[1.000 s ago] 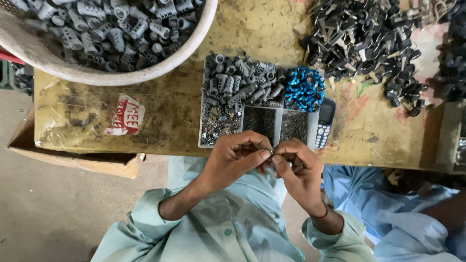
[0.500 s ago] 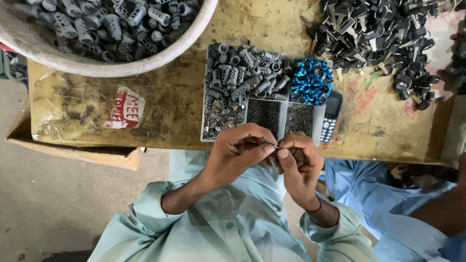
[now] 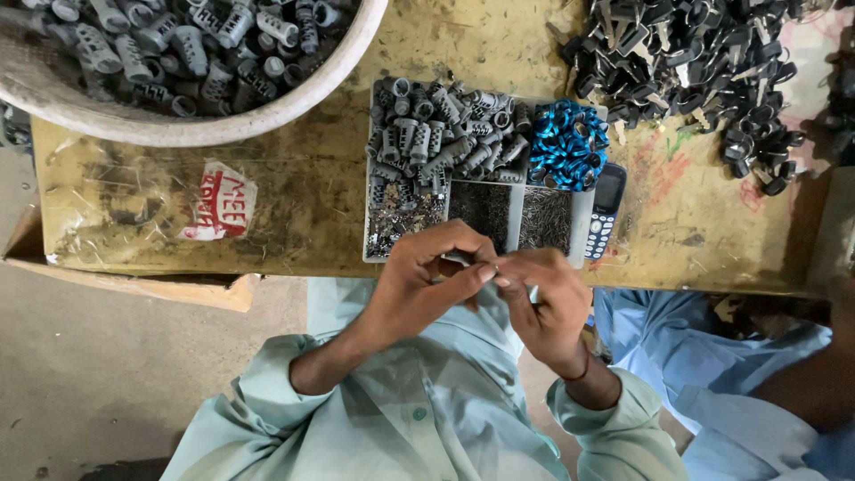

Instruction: The person repeatedly assembles small key fobs by hand. They pick a grey plastic housing, insert a metal pin and a blue ring, then place the completed unit on the table. The process is repeated multiple times using parts from a divided tray.

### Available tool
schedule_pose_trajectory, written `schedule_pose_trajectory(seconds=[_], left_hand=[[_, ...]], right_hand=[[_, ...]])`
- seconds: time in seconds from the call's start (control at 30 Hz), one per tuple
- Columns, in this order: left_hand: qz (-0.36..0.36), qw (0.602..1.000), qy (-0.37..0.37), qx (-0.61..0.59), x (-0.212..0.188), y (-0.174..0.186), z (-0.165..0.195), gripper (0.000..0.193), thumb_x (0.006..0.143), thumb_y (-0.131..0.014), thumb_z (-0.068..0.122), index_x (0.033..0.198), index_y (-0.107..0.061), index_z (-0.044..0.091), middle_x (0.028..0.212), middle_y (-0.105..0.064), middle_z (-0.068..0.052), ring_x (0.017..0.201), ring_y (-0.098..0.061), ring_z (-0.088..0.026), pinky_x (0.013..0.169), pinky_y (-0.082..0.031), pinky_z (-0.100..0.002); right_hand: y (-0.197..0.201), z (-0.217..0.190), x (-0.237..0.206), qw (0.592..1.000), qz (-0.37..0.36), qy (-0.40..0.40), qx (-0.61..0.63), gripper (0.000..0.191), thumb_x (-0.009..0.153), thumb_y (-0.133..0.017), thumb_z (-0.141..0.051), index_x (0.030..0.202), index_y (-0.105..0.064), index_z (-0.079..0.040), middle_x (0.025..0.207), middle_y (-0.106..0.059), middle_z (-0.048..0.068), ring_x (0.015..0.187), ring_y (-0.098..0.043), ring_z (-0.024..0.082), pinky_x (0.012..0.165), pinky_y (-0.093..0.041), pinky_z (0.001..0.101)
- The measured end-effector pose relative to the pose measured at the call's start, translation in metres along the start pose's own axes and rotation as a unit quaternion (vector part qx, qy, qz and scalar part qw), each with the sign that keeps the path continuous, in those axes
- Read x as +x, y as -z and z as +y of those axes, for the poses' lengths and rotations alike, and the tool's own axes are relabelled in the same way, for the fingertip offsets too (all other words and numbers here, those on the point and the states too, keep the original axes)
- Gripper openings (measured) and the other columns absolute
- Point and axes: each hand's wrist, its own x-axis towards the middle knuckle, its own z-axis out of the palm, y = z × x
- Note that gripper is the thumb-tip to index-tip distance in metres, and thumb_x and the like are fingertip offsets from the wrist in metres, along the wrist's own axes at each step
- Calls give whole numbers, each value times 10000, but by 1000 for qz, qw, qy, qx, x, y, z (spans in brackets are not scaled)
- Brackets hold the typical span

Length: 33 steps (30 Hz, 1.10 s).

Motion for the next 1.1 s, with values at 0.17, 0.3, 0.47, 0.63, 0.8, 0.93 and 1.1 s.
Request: schedule_pose_trajectory(seconds=[0.17, 0.3, 0.47, 0.63, 0.8, 0.93, 1.1], left_hand=[[-40, 993, 106, -22, -1, 13, -4, 77, 989, -664, 47, 1035, -677, -13, 854, -649, -9, 676, -605, -47, 551, -547, -227], [-36, 988, 107, -105, -3, 14, -13, 74, 1005, -651, 56, 1041, -665, -8, 838, -628, -9, 674, -595, -50, 553, -546, -238], [-31, 989, 108, -96, -5, 15, -17, 82, 1004, -638, 50, 1038, -657, -22, 835, -627, -13, 693, -598, -54, 559, -552, -249], [-40, 992, 86, -88, -6, 17, -12, 92, 1021, -639, 58, 1055, -662, -24, 829, -634, -23, 667, -587, -62, 572, -536, -243], [-34, 993, 88, -65, -2, 18, -5, 114, 1024, -636, 104, 1065, -644, -2, 918, -658, -27, 784, -609, -58, 634, -555, -244], [-76, 984, 60, -150, 2, 16, 0, 144, 1046, -647, 138, 1088, -632, 1, 959, -687, -60, 876, -655, -109, 719, -577, -281], [-68, 978, 69, -185, 0, 10, 1, 147, 1008, -680, 124, 1054, -643, -10, 986, -694, -61, 894, -669, -121, 744, -600, -301]], right_hand=[[25, -6, 29, 983, -172, -21, 63, 335, 841, -824, 19, 1130, -690, -83, 1022, -745, 82, 883, -748, 178, 740, -592, 287], [29, -15, 55, 989, -90, -66, -98, 259, 910, -785, -18, 1153, -702, -58, 1000, -752, 96, 801, -744, 209, 698, -576, 303], [3, 0, 97, 938, -6, -18, -347, 138, 997, -780, -159, 1117, -756, -94, 937, -745, 99, 715, -690, 316, 600, -506, 388], [-5, 10, 112, 922, -6, -2, -387, 76, 959, -778, -156, 1017, -749, -116, 931, -753, 77, 706, -689, 324, 595, -516, 396], [24, -12, 100, 988, -115, -17, -106, 195, 933, -717, 53, 1081, -643, -50, 1018, -700, 104, 938, -707, 220, 806, -543, 332], [25, -24, 64, 974, -162, -87, 131, 344, 901, -666, 131, 1177, -577, -54, 1117, -635, 88, 1033, -682, 169, 888, -560, 296], [18, -11, 35, 966, -128, -106, 198, 328, 939, -679, 118, 1224, -664, -45, 1235, -634, 127, 1065, -687, 205, 908, -584, 311]])
